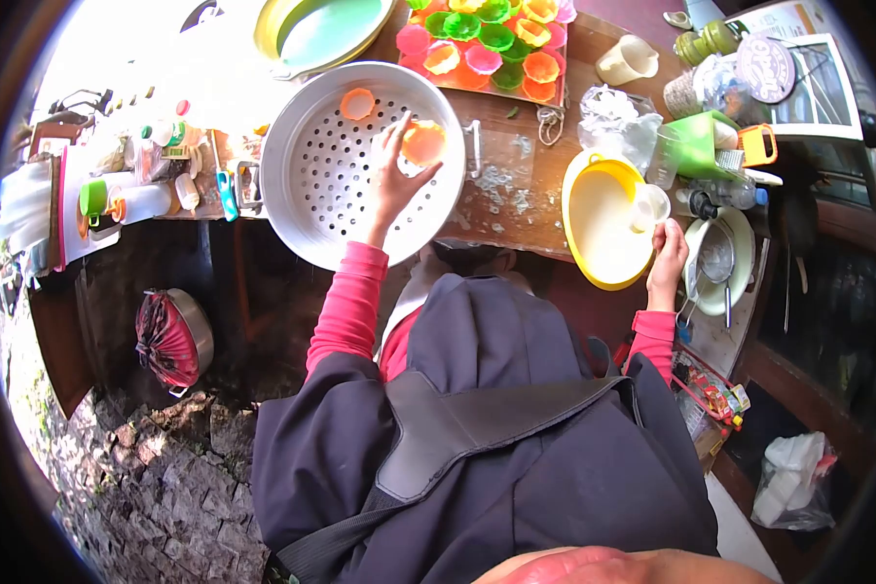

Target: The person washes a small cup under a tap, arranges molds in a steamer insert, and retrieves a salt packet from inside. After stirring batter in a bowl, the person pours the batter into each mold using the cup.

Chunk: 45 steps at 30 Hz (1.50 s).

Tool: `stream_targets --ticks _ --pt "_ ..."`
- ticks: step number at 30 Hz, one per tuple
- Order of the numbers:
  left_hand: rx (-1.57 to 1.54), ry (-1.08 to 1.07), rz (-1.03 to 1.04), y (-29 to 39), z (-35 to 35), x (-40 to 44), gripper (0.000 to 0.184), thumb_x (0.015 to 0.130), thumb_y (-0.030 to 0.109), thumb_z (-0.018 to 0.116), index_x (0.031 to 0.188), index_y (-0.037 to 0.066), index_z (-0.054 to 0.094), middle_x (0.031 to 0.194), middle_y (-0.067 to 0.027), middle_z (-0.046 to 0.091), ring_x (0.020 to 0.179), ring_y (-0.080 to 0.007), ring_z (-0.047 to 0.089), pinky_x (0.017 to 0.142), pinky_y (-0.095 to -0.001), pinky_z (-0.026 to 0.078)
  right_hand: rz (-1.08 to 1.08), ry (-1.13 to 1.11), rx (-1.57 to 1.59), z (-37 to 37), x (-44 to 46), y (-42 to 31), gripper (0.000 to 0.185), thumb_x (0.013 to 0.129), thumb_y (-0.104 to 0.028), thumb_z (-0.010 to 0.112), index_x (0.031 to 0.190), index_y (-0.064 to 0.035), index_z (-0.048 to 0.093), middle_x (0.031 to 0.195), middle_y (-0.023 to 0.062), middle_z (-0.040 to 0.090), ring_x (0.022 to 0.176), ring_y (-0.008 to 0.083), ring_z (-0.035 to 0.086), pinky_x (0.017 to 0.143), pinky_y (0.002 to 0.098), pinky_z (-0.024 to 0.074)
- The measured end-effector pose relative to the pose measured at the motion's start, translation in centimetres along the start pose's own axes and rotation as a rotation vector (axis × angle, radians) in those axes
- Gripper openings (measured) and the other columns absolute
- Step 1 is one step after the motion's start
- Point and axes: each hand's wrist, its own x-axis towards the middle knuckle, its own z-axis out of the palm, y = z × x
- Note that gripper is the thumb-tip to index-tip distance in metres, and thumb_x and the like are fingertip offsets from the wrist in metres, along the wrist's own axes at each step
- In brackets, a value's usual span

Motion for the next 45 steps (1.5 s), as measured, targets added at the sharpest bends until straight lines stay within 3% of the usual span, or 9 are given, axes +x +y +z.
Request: stream_targets --ticks 7,19,29,31,35,39,41,43,45 --pt "0.231 0.118 -0.097 -12.0 -5.1 0.1 0.08 0.062 0.014 0.075 0.13 0.008 0.033 0.119 -0.0128 0.044 0.11 -0.0265 0.043 0.089 -0.0352 0.04 0.063 0.156 0.117 1.5 -0.6 2.4 0.027 0.088 -0.026 0.046 0.067 -0.0088 0.05 0.06 -0.0042 0.04 0.054 0.0051 0.035 0.051 0.0204 0.0284" --pt "0.164 0.126 -0.226 -21.2 -5.4 1.9 0.073 0.061 0.014 0.071 0.124 0.0 0.036 0.117 -0.0181 0.045 0.108 -0.034 0.041 0.094 -0.039 0.035 0.123 0.244 0.1 4.6 -2.5 2.8 0.026 0.087 -0.027 0.048 0.069 -0.008 0.048 0.062 -0.0031 0.041 0.054 0.0053 0.035 0.051 0.0195 0.0306" --pt "0.302 0.134 -0.122 -13.1 -6.0 3.8 0.062 0.066 0.02 0.071 0.121 0.009 0.044 0.114 -0.0145 0.047 0.106 -0.0306 0.043 0.093 -0.0385 0.035 0.112 0.3 0.085 4.9 -1.9 2.9 0.028 0.089 -0.024 0.043 0.067 -0.0077 0.048 0.061 -0.0031 0.04 0.053 0.0052 0.033 0.05 0.0203 0.0283" --pt "0.224 0.069 0.146 -10.6 -4.5 7.4 0.051 0.068 0.018 0.069 0.114 0.007 0.05 0.109 -0.0135 0.051 0.105 -0.0313 0.044 0.091 -0.038 0.036 0.113 0.299 0.085 4.6 -1.8 3.0 0.028 0.089 -0.024 0.043 0.066 -0.0077 0.048 0.06 -0.0031 0.04 0.053 0.0053 0.033 0.049 0.0204 0.0281" --pt "0.23 -0.152 0.339 -8.5 1.7 15.4 0.051 0.066 0.024 0.07 0.11 0.008 0.052 0.108 -0.0126 0.051 0.105 -0.0299 0.044 0.088 -0.0378 0.039 0.103 0.29 0.121 3.7 -1.7 3.0 0.028 0.088 -0.026 0.047 0.067 -0.0088 0.046 0.06 -0.0029 0.041 0.053 0.0052 0.035 0.049 0.0198 0.0292" --pt "0.457 -0.3 0.203 -8.5 5.2 19.3 0.046 0.064 0.032 0.07 0.102 0.009 0.057 0.102 -0.011 0.055 0.102 -0.0272 0.048 0.084 -0.0377 0.042 0.107 0.302 0.09 3.3 -2.2 2.2 0.028 0.088 -0.026 0.047 0.066 -0.0088 0.046 0.06 -0.0026 0.04 0.053 0.0059 0.034 0.049 0.0203 0.0282" --pt "0.505 -0.607 0.092 -8.5 5.6 20.3 0.035 0.06 0.034 0.073 0.086 0.014 0.062 0.094 -0.0073 0.059 0.095 -0.025 0.053 0.079 -0.0361 0.044 0.118 0.326 0.093 2.7 -2.3 2.2 0.028 0.088 -0.026 0.046 0.066 -0.0089 0.046 0.061 -0.0027 0.04 0.053 0.0056 0.034 0.05 0.0202 0.028" --pt "0.491 -0.616 0.1 -8.5 6.0 19.9 0.021 0.062 0.03 0.071 0.074 0.015 0.063 0.083 -0.0042 0.06 0.087 -0.0241 0.056 0.074 -0.0374 0.045 0.127 0.334 0.087 2.3 -2.4 2.0 0.028 0.088 -0.026 0.046 0.066 -0.0089 0.046 0.061 -0.0029 0.039 0.053 0.0053 0.034 0.05 0.02 0.0278" --pt "0.447 -0.366 0.232 -7.6 5.4 18.9 0.015 0.064 0.026 0.069 0.073 0.015 0.063 0.08 -0.0041 0.059 0.083 -0.0241 0.055 0.07 -0.0376 0.045 0.138 0.331 0.084 1.9 -2.4 2.2 0.028 0.089 -0.026 0.046 0.067 -0.0089 0.046 0.061 -0.003 0.039 0.053 0.0051 0.033 0.05 0.0198 0.0276"
